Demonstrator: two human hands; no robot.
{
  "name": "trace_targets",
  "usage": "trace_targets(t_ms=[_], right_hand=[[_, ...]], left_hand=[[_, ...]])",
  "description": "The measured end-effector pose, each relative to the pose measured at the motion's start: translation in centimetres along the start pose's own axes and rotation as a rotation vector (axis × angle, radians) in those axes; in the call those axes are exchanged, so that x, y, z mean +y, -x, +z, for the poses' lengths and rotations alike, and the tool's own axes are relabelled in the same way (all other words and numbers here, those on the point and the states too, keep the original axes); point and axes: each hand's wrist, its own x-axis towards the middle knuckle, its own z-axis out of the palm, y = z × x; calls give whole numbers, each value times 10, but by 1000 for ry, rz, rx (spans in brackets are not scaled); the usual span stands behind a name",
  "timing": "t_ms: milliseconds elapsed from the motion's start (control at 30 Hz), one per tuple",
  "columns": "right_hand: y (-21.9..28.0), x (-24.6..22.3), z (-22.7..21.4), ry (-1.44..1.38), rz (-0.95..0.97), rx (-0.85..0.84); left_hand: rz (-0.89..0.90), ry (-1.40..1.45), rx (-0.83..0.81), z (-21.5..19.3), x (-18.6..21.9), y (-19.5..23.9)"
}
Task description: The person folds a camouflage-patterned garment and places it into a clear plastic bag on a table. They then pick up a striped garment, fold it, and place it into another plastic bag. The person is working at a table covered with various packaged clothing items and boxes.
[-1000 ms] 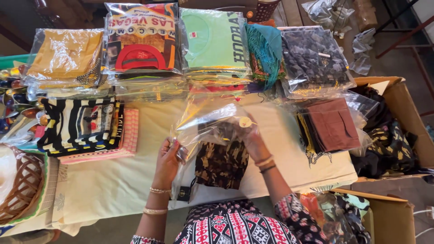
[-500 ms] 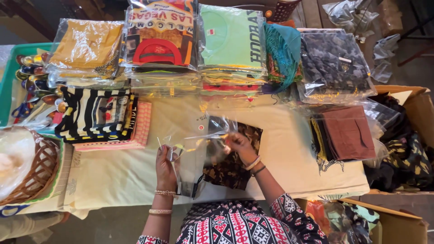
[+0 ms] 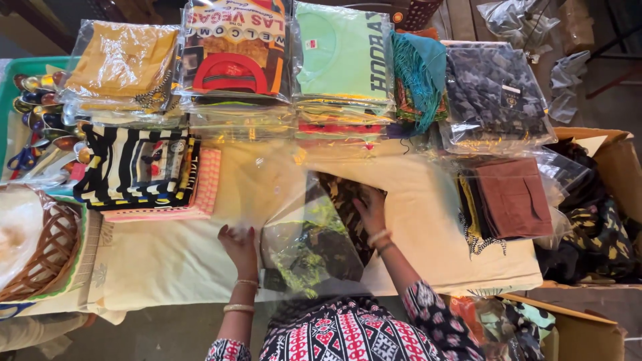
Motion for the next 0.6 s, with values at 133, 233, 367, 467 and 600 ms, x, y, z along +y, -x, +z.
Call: trace_targets(t_ms=[133,233,367,467,600], right_hand=[[90,43,-11,393,163,367],[120,29,4,181,318,422],[108,-10,22,-243,439,285],[84,-21,20,-386,543,208],[77,-7,1,-631,753,57]], left_hand=[[658,-954,-37,15,32,36],[691,-1027,-313,19,29,43],[675,-1099,-590,15,8,33],[797,-1201,-640,15,-11,22],[518,-951,-673,24,-6,19]])
